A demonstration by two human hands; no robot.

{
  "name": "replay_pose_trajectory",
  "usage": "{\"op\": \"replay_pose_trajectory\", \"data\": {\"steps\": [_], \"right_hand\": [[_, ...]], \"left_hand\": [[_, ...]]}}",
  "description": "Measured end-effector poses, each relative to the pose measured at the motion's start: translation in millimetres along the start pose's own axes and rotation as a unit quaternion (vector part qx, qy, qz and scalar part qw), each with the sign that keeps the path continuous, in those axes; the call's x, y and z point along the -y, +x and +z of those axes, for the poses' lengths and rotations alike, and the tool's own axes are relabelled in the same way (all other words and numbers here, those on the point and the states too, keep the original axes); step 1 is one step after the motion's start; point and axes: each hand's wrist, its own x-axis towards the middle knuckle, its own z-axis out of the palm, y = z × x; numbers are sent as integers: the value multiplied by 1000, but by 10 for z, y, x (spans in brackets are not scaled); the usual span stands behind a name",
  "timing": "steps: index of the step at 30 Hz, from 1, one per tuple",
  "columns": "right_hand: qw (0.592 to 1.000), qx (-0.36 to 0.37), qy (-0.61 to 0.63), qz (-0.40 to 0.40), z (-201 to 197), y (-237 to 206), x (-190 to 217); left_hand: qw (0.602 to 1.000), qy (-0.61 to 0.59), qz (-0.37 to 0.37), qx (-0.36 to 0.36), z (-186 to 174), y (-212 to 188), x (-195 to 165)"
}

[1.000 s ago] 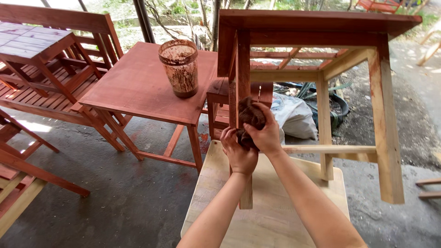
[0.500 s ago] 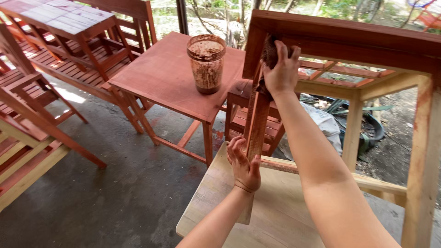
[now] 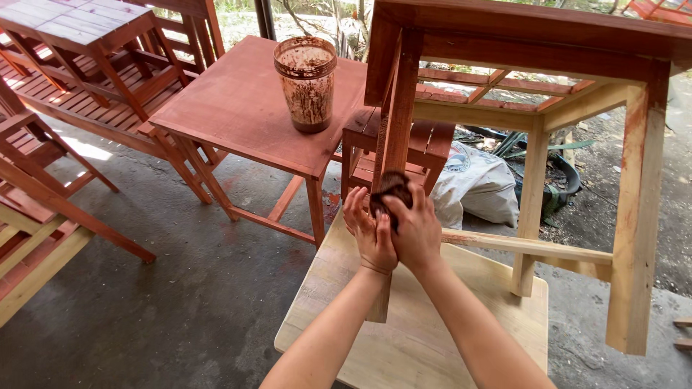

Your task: The person applies a reddish-brown stain to wooden chair and stool frames using a cloth, wiping the legs, stretchers, and rails of an upside-down chair resting on a board. They work the cloth along each bar and around joints, coating the raw wood surfaces of the frame.

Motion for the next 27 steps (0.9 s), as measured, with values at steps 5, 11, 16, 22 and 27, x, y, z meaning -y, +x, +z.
{"op": "replay_pose_trajectory", "data": {"steps": [5, 11, 16, 22, 27], "right_hand": [[1000, 4, -2, 19, -1, -61, -21], [998, -13, -4, 57, 204, 748, -246], [995, -22, -60, 72, 359, 1833, -517], [988, -25, -79, 129, 314, 2618, -474], [984, 33, -163, 64, 187, 2339, -350]], "left_hand": [[995, 68, 44, 53, -71, -14, -62], [993, 81, 39, 71, -86, -1, -66], [992, 96, 41, 65, -89, 8, -68], [992, 98, 54, 63, -132, 36, -74], [994, 80, 44, 51, -132, 22, -43]]}}
